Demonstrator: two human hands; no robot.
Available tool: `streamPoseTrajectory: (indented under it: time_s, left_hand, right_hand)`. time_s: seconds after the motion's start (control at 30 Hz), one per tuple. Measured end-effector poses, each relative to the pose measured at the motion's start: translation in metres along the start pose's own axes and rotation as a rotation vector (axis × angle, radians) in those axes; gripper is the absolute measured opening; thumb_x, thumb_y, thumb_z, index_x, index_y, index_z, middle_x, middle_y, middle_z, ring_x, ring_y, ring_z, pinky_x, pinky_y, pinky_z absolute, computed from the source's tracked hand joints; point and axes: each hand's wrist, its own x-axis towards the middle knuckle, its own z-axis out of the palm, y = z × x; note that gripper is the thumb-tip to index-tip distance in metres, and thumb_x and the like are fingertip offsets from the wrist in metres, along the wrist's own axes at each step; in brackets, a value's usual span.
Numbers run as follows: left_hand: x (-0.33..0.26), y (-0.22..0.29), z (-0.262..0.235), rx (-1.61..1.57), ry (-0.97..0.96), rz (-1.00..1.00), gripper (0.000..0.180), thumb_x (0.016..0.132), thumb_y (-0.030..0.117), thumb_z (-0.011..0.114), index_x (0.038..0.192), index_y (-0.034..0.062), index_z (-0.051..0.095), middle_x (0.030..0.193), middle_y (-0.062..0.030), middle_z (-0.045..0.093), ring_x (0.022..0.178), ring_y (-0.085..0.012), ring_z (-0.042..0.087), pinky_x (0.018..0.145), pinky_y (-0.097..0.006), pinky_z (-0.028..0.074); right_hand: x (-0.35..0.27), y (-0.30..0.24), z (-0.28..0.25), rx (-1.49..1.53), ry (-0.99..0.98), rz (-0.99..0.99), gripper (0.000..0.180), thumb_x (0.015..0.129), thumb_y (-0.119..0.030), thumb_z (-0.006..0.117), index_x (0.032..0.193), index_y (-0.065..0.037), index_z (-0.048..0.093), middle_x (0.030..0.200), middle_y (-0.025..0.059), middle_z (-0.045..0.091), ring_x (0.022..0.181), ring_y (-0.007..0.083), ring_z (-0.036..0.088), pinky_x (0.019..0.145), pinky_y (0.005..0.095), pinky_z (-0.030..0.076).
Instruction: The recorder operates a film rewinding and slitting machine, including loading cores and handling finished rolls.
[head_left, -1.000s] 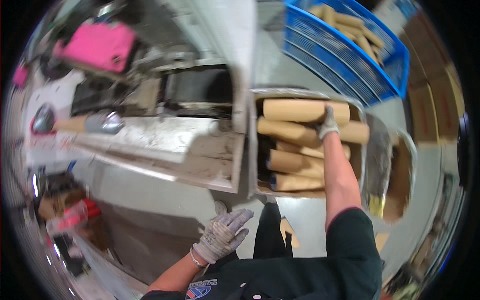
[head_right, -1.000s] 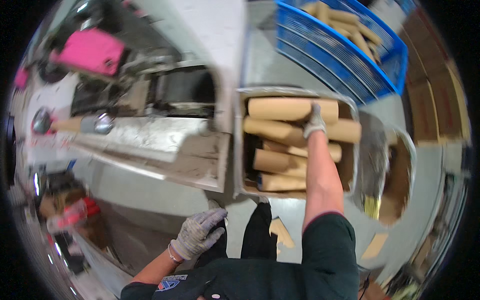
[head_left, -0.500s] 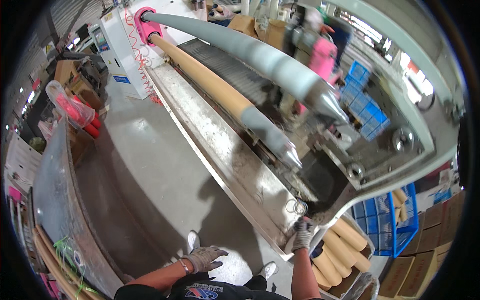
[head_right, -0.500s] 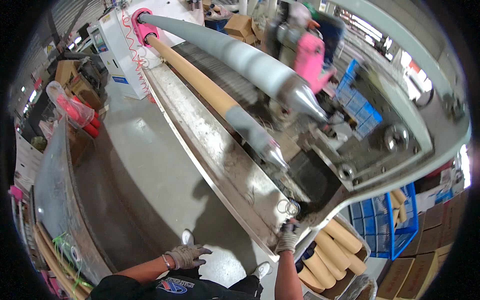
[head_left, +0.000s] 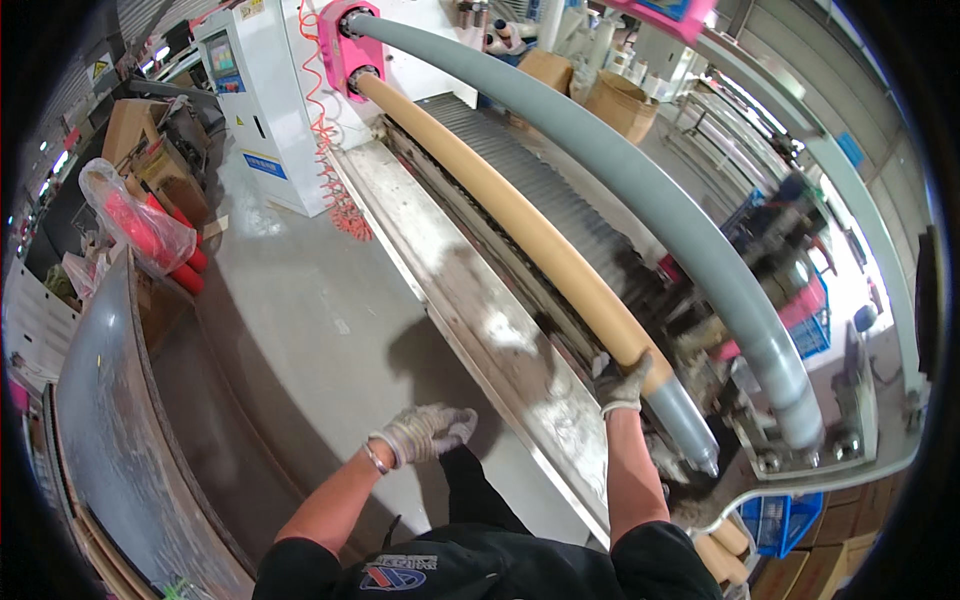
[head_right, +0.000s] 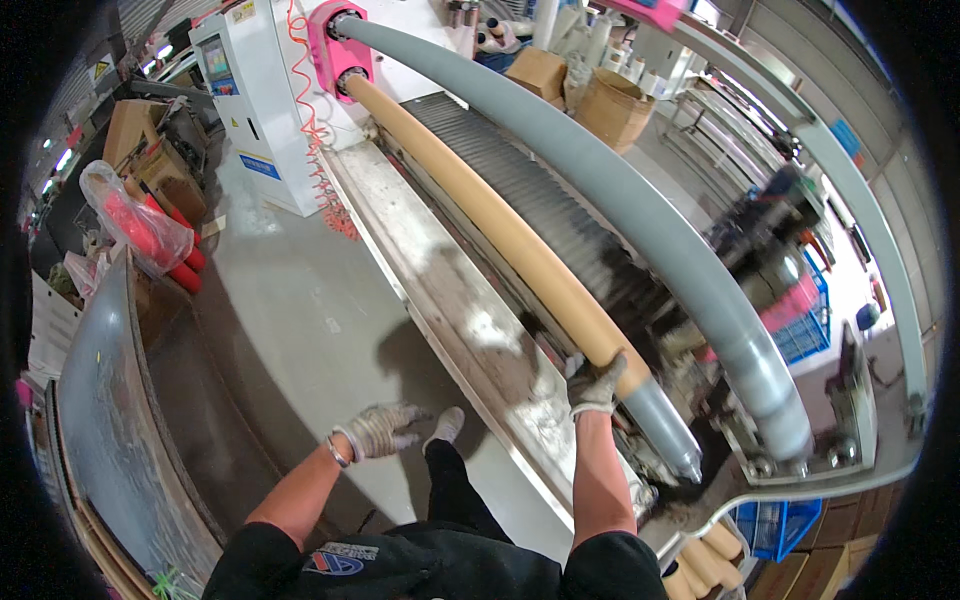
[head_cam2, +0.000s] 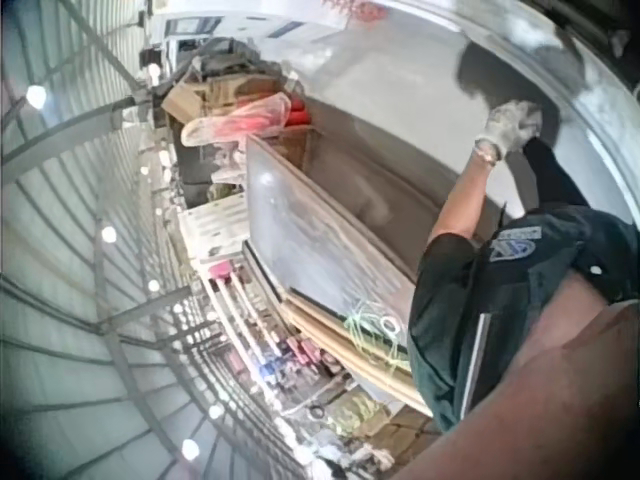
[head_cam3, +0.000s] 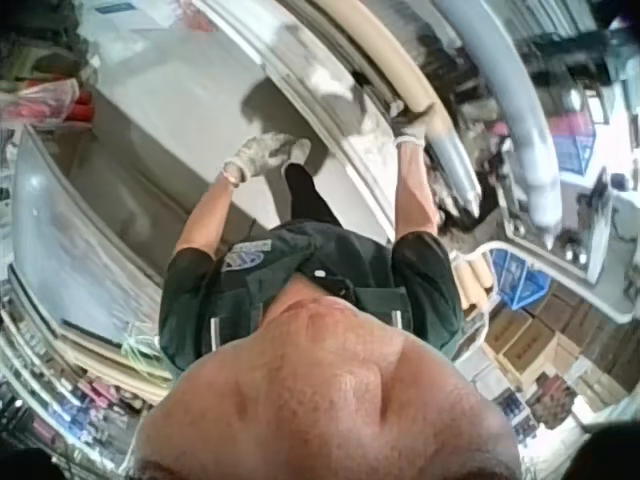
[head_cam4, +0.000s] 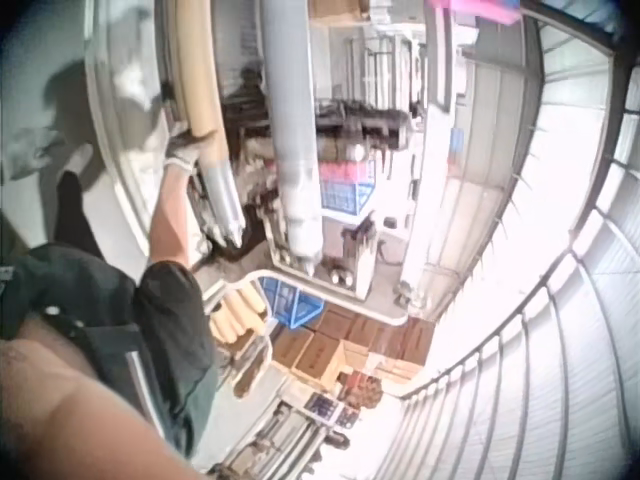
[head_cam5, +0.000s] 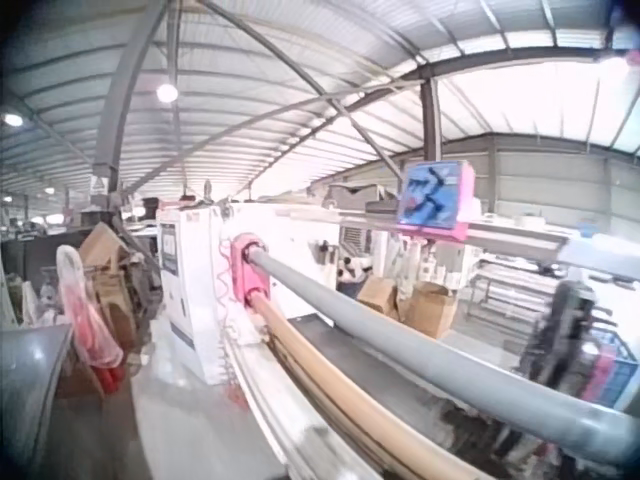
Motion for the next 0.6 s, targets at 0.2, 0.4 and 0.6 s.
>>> streamPoseTrajectory:
  time_s: [0.2,0.4,0.6]
  left_hand:
    - [0.086,-0.158,-0.133,0.099,0.180,0.033,0.038,0.083,0.025,0.058,0.116,0.0060,0.055,0.110,-0.0147,0.059,0.100,-0.0269,0.058,0.086,-0.037,0.046]
    - [0.225,-0.282,-0.287,-0.705,0.317,-0.225,0.030,0.084,0.018,0.062,0.109,0.0020,0.058,0.096,-0.0028,0.062,0.083,-0.0141,0.057,0.071,-0.029,0.049]
    - [0.416,-0.429,-0.440,-1.225,0.763,-0.582,0.027,0.081,0.047,0.056,0.078,0.0207,0.053,0.058,0.0019,0.046,0.049,-0.0100,0.043,0.045,-0.027,0.039]
  right_hand:
    - [0.029,0.048,0.062,0.051,-0.027,-0.295,0.061,0.071,-0.059,0.062,0.111,-0.014,0.054,0.108,0.0010,0.058,0.095,0.0169,0.055,0.075,0.0320,0.047]
    - [0.049,0.058,0.081,0.135,0.135,-0.426,0.069,0.073,-0.059,0.057,0.119,-0.008,0.050,0.118,0.0081,0.054,0.110,0.0243,0.051,0.095,0.0407,0.039]
    - [0.062,0.083,0.129,0.102,0.417,-0.530,0.072,0.071,-0.062,0.054,0.121,-0.011,0.048,0.121,0.0086,0.052,0.113,0.0278,0.049,0.099,0.0450,0.035]
